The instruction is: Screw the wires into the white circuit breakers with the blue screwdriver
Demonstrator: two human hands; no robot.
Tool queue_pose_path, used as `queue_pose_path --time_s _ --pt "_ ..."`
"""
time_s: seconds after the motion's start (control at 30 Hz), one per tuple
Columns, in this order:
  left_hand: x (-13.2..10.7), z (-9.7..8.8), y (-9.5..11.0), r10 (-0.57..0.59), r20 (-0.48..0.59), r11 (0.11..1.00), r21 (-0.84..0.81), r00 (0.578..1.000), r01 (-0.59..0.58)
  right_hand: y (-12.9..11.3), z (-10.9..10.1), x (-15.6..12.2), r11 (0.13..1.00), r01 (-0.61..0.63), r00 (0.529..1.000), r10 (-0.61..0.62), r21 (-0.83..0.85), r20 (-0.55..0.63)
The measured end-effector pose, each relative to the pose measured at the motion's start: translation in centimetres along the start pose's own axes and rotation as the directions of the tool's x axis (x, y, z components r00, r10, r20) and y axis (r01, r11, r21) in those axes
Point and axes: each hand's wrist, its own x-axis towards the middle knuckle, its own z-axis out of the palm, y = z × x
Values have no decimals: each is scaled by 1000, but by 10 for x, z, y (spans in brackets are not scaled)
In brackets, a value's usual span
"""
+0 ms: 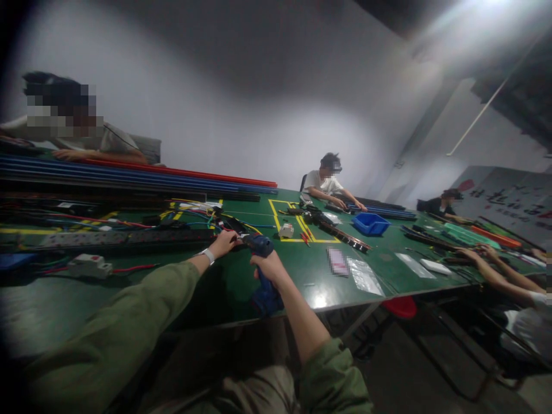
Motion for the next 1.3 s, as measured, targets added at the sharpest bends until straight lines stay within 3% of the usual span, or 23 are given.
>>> queue_pose_path --time_s 0.5,1.3 --pt "-1 -1 6 -85 -12 996 17 996 86 -4 10 16 999 -42 999 42 8 -8" --pt "1 1 6 -124 7 991 47 992 124 -4 12 17 996 -82 997 82 -34 -7"
